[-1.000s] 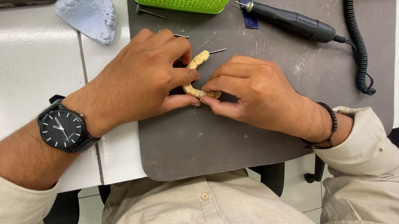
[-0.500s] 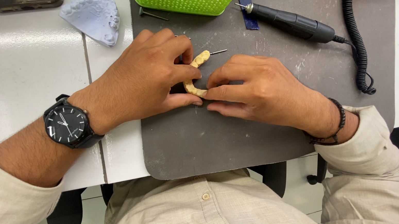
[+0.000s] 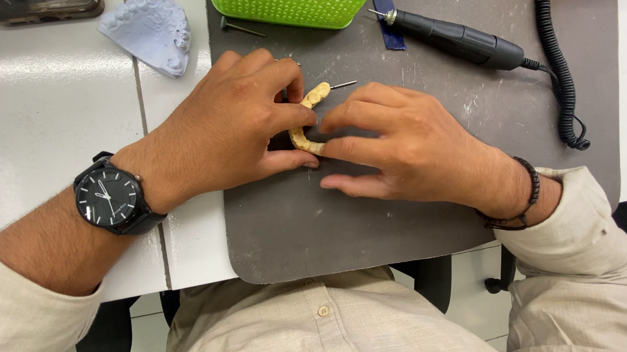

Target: The person uses a rotary grinding tool to smooth the surface of a yellow denture base, then presses the denture against a white dental model to check its fit, repeating grinding and fit-checking. The person turns the denture over and works on different areas while holding it by hand on a bench mat.

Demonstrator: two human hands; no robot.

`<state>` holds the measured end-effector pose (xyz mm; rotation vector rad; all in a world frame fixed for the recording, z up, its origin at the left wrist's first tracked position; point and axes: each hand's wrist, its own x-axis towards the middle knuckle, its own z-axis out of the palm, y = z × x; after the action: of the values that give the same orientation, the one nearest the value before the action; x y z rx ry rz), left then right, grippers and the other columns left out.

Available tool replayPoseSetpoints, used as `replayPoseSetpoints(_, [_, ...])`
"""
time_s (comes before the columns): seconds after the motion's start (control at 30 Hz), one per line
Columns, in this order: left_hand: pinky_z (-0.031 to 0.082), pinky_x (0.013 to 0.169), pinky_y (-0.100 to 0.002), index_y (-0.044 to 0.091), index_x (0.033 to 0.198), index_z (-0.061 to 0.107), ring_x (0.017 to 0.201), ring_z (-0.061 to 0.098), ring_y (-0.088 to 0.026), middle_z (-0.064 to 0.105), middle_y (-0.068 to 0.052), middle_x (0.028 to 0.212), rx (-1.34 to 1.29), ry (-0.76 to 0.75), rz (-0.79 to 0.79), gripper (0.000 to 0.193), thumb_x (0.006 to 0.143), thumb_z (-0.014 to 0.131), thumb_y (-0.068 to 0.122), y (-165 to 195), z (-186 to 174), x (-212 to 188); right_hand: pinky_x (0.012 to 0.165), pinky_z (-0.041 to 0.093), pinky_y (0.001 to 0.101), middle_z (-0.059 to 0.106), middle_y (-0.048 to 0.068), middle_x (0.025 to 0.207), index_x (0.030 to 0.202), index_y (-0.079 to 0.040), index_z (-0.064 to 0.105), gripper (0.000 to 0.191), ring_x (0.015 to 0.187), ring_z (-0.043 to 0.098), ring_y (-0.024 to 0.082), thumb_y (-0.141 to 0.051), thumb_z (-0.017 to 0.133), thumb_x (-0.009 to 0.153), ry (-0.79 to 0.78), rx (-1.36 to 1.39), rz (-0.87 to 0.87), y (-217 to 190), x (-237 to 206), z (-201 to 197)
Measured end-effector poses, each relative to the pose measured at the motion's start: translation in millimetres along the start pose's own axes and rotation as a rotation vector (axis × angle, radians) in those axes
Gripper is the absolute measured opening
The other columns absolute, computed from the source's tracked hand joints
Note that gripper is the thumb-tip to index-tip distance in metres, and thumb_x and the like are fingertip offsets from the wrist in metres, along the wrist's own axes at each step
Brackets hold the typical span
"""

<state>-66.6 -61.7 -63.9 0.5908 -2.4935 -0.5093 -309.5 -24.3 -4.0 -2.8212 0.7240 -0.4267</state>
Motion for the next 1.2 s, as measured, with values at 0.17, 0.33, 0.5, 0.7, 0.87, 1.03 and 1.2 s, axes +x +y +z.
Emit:
replayPoseSetpoints(0.17, [0.042, 0.078, -0.039, 0.013, 0.1, 0.079, 0.094, 0.055, -0.021, 0.059, -0.002, 0.099, 0.005, -0.001, -0.003, 0.036, 0.077, 0.088, 0.04, 0.8, 2.0, -4.8, 0.084, 0.057, 0.0391, 0.067, 0.004, 0.113, 0.104, -0.009, 0.07, 0.032, 0.102, 0.066, 0.026, -0.024, 0.09, 0.084, 0.03, 0.011, -0.026, -1.3, -1.5, 0.6])
replayPoseSetpoints(0.33, [0.042, 0.077, -0.039, 0.012, 0.1, 0.078, 0.094, 0.055, -0.021, 0.059, -0.003, 0.099, 0.011, 0.01, -0.002, 0.035, 0.079, 0.088, 0.039, 4.8, 4.7, -5.0, 0.083, 0.056, 0.0392, 0.067, 0.004, 0.112, 0.109, -0.011, 0.073, 0.036, 0.1, 0.065, 0.026, -0.025, 0.089, 0.081, -0.03, 0.039, -0.021, -4.4, -2.9, 4.4])
replayPoseSetpoints(0.5, [0.042, 0.077, -0.039, 0.013, 0.1, 0.079, 0.093, 0.055, -0.021, 0.059, -0.003, 0.098, 0.006, 0.013, -0.004, 0.035, 0.079, 0.089, 0.039, 6.6, 6.9, -9.8, 0.084, 0.056, 0.0388, 0.066, 0.004, 0.113, 0.11, -0.011, 0.072, 0.035, 0.1, 0.064, 0.024, -0.025, 0.089, 0.083, -0.036, 0.053, 0.011, -8.4, -6.4, 9.5])
replayPoseSetpoints(0.7, [0.042, 0.079, -0.04, 0.012, 0.102, 0.078, 0.095, 0.055, -0.023, 0.059, -0.004, 0.102, 0.016, 0.013, 0.008, 0.036, 0.077, 0.09, 0.037, 2.3, 5.4, -18.0, 0.081, 0.055, 0.0389, 0.066, 0.004, 0.11, 0.108, -0.008, 0.071, 0.033, 0.096, 0.065, 0.025, -0.023, 0.09, 0.085, 0.002, 0.031, -0.025, -8.6, -4.3, 10.8])
replayPoseSetpoints(0.87, [0.042, 0.078, -0.04, 0.013, 0.1, 0.077, 0.096, 0.055, -0.023, 0.059, -0.004, 0.102, 0.024, 0.003, 0.004, 0.035, 0.077, 0.09, 0.037, 3.4, 5.0, -22.9, 0.085, 0.056, 0.0395, 0.067, 0.006, 0.111, 0.103, -0.008, 0.07, 0.033, 0.099, 0.066, 0.027, -0.025, 0.09, 0.083, 0.026, 0.034, -0.023, -15.2, -0.2, 17.5])
replayPoseSetpoints(1.03, [0.041, 0.078, -0.04, 0.013, 0.101, 0.078, 0.096, 0.055, -0.022, 0.059, -0.003, 0.102, 0.011, -0.016, -0.012, 0.036, 0.077, 0.089, 0.038, 4.5, 6.3, -27.8, 0.081, 0.054, 0.0391, 0.069, 0.003, 0.108, 0.1, -0.008, 0.073, 0.03, 0.097, 0.066, 0.026, -0.025, 0.091, 0.082, -0.009, 0.01, -0.02, -15.9, -1.3, 18.3])
replayPoseSetpoints(1.2, [0.044, 0.094, -0.043, 0.018, 0.129, 0.071, 0.115, 0.058, -0.024, 0.065, -0.003, 0.127, 0.021, 0.0, 0.037, 0.05, 0.082, 0.083, 0.03, 6.5, 12.2, -32.2, 0.087, 0.055, 0.0401, 0.068, 0.009, 0.114, 0.104, -0.007, 0.068, 0.027, 0.104, 0.066, 0.027, -0.015, 0.088, 0.087, 0.117, -0.003, 0.059, -11.3, -6.6, 14.2])
